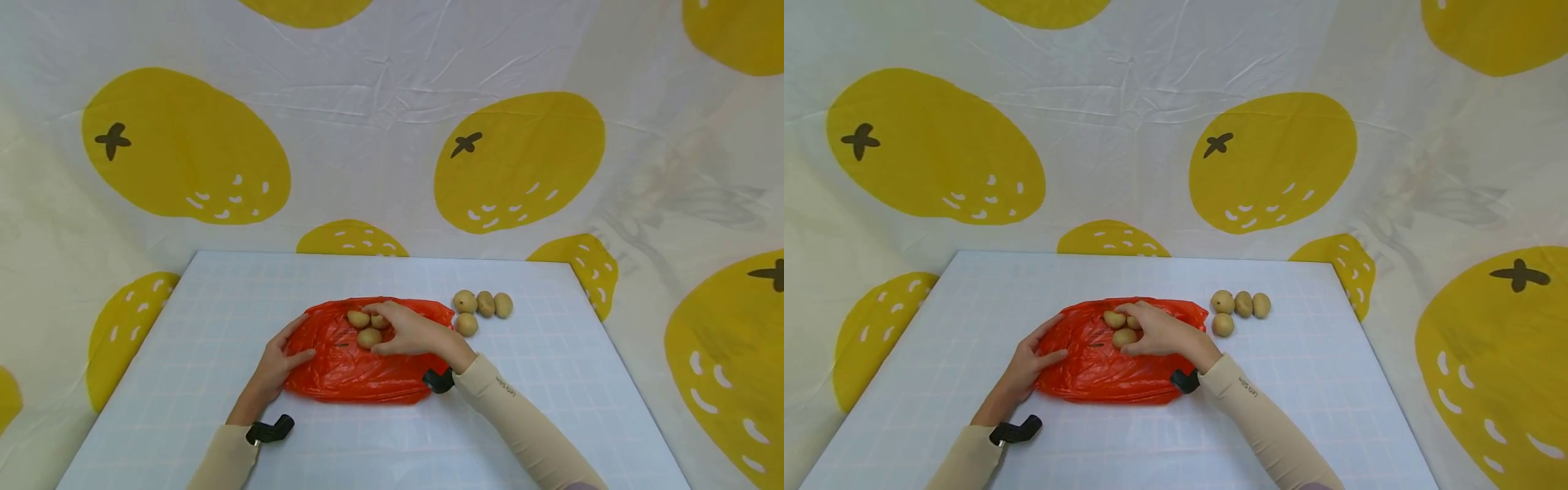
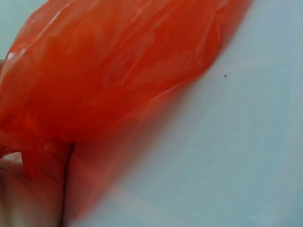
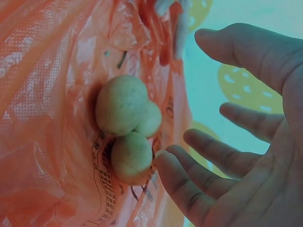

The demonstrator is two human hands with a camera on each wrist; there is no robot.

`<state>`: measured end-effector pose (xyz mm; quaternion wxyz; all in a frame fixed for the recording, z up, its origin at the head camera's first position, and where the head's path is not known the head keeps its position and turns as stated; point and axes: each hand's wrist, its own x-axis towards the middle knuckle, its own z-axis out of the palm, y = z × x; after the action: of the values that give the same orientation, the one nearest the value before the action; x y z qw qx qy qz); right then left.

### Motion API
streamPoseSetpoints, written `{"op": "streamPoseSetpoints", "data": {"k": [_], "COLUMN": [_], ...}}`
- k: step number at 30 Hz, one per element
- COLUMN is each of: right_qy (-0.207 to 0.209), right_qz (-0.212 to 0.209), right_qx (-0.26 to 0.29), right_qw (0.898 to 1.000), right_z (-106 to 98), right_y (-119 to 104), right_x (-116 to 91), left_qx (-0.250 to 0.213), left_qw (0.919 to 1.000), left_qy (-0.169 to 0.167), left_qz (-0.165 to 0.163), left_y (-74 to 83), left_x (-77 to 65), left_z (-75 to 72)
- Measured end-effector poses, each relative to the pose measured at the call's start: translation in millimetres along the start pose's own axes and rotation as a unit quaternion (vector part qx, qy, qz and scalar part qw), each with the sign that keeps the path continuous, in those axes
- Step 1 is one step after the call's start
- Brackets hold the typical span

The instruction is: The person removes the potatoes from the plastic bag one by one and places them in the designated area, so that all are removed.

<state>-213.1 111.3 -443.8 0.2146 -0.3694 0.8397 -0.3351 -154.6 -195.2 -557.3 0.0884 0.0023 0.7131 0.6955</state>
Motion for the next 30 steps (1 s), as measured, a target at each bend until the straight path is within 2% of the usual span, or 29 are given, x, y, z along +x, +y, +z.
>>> {"op": "streamPoseSetpoints", "data": {"k": [5, 15, 21, 30], "right_qy": [-0.001, -0.006, 0.0, -0.002], "right_qz": [0.007, 0.026, 0.019, 0.006], "right_qx": [-0.019, -0.017, -0.022, -0.055], "right_qw": [1.0, 1.0, 1.0, 0.998], "right_z": [3.1, 6.2, 7.3, 10.4], "right_y": [2.2, 7.0, 14.3, 19.7], "right_x": [0.1, 1.7, 6.5, 12.0], "left_qx": [0.023, 0.009, 0.01, 0.004], "left_qw": [0.9997, 0.9994, 0.9981, 0.9976], "left_qy": [-0.002, -0.023, -0.038, -0.037], "left_qz": [0.007, 0.025, 0.046, 0.059], "left_y": [-0.8, -1.0, -1.1, -3.6], "left_x": [0.4, -0.8, -1.8, -1.3], "left_z": [1.1, -1.6, -2.6, -2.6]}}
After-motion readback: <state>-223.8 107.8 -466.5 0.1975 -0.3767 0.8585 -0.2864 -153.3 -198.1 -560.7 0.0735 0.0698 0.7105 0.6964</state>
